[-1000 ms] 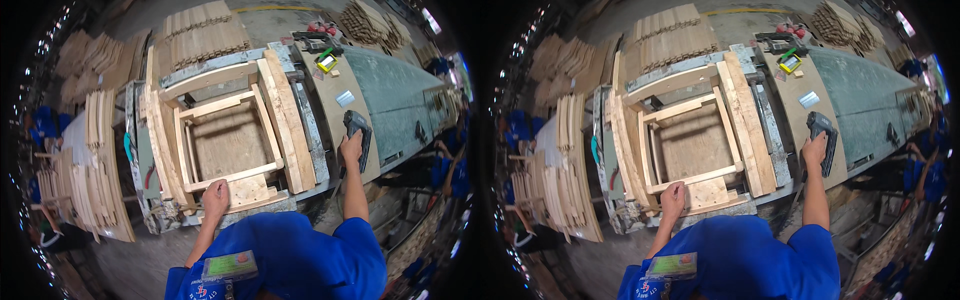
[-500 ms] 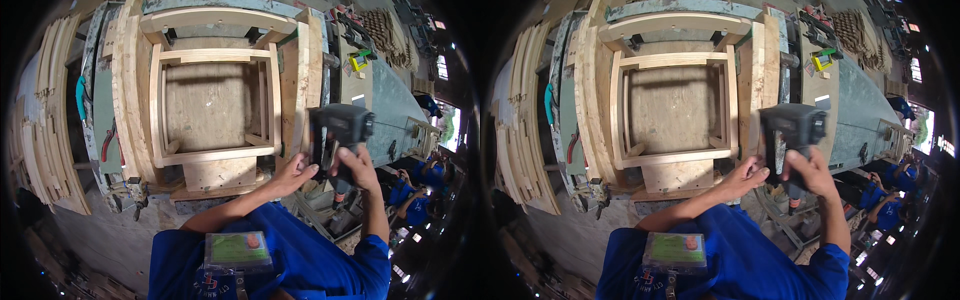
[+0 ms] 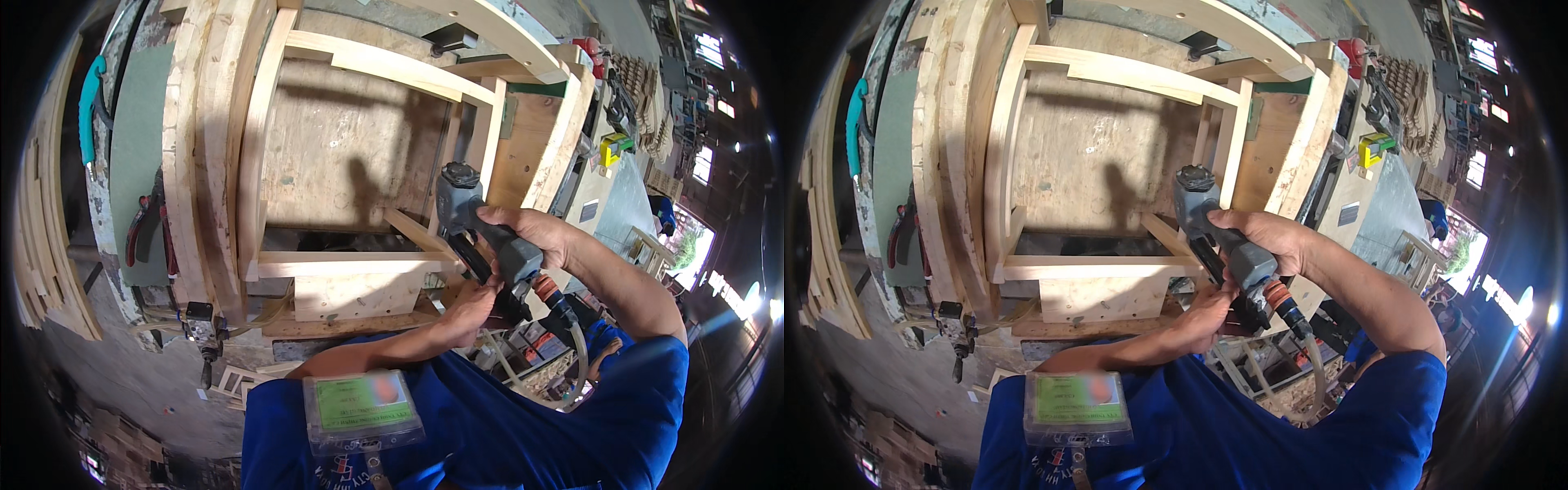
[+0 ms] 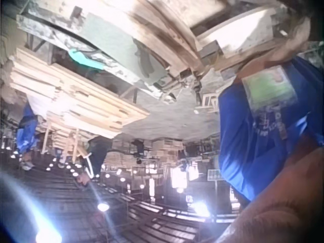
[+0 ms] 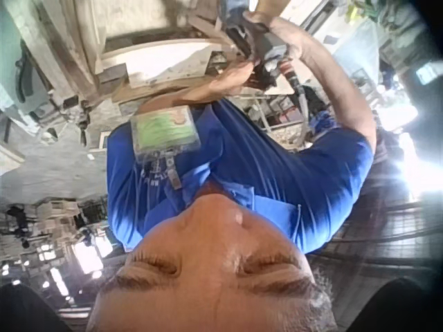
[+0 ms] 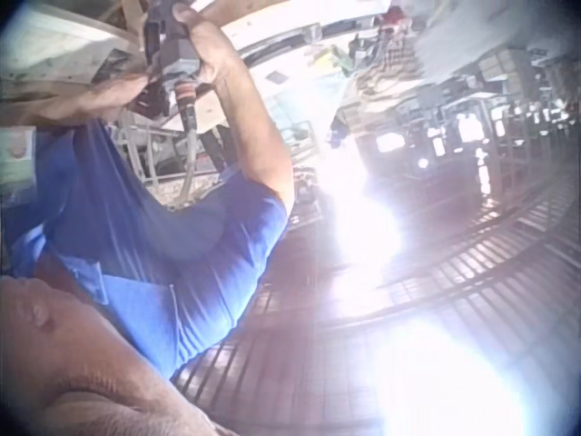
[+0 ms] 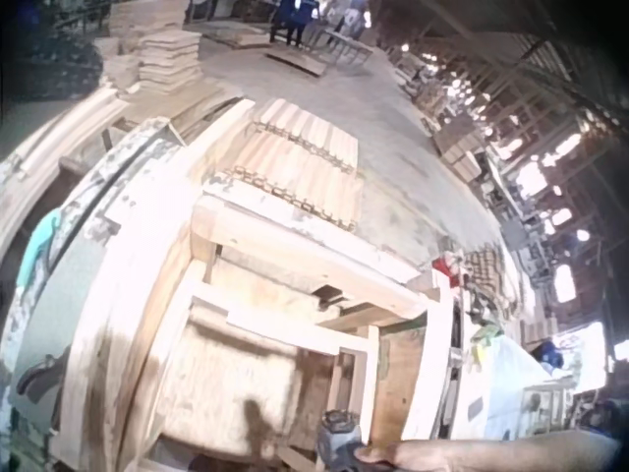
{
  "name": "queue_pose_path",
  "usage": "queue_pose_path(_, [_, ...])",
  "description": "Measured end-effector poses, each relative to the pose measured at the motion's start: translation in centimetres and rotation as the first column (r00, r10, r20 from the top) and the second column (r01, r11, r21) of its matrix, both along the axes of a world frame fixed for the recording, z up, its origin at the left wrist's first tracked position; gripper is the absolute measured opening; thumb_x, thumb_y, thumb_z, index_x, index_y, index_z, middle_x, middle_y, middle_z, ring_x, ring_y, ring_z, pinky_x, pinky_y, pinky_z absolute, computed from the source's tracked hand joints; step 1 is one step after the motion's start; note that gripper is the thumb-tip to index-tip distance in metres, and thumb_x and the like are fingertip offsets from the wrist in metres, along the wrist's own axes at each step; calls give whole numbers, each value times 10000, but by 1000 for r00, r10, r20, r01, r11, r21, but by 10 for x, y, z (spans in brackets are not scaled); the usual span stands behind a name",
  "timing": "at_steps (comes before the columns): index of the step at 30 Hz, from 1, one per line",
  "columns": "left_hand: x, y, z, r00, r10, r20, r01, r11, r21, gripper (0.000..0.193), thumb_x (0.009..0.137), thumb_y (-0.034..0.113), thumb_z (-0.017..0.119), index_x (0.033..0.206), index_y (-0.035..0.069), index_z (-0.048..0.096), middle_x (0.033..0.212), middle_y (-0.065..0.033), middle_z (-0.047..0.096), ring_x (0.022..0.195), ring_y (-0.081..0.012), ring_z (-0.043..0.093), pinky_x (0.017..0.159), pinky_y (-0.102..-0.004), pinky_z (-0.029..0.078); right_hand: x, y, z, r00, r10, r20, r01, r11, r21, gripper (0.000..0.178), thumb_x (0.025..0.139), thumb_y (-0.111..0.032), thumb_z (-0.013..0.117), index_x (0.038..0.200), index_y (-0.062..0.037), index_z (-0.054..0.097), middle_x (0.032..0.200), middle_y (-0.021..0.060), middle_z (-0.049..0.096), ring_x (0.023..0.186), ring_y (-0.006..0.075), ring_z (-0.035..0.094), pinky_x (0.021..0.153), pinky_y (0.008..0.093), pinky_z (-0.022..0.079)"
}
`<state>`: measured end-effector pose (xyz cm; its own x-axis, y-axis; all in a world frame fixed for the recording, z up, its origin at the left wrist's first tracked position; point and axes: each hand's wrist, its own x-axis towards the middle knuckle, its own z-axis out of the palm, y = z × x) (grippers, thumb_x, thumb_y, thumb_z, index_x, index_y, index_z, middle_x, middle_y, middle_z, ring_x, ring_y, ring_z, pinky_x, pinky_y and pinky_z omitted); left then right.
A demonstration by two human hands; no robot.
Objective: The person assembles a wooden chair frame by aligning legs and rails on a workbench. They use a hammer to tap joints into place and a pneumatic nail gun to fasten the pieces together. The person repeats this process for multiple chair frames, moving finished units aside.
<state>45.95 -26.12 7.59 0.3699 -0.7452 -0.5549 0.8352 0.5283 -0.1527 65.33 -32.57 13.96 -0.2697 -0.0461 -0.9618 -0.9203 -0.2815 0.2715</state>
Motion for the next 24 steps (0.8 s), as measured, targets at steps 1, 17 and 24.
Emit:
queue_pose_path(1, [-1, 5, 1, 995, 31, -96, -35, 998, -47, 561, 1081, 584, 536, 1352, 93, 567, 1122, -55, 668, 944, -165, 713, 827, -405, 644, -2, 4, -6, 1000, -17, -24, 17, 1000, -3, 579, 1063, -509, 596, 1115, 66, 563, 852, 155, 625, 611, 276, 700, 589, 450, 649])
queue_pose_path(17, [18, 20, -14, 961, -33, -273, -34, 971, -236, 564, 1138, 535, 349, 1372, 48, 510, 1154, -132, 712, 1034, -291, 757, 904, -482, 670, 7, 25, -58, 971, 94, -222, -124, 984, -125, 534, 1043, -564, 598, 1095, -36, 536, 772, 59, 599, 588, 246, 649, 569, 471, 586])
queue_pose_path(24, [12, 15, -7, 959, -55, -279, -31, 955, -296, 461, 1165, 417, 339, 1383, 45, 504, 1193, -146, 685, 1067, -291, 749, 964, -514, 659, 6, 21, -43, 978, 62, -200, -69, 997, -29, 500, 1063, -520, 574, 1132, -25, 543, 867, 54, 594, 592, 231, 636, 561, 412, 591])
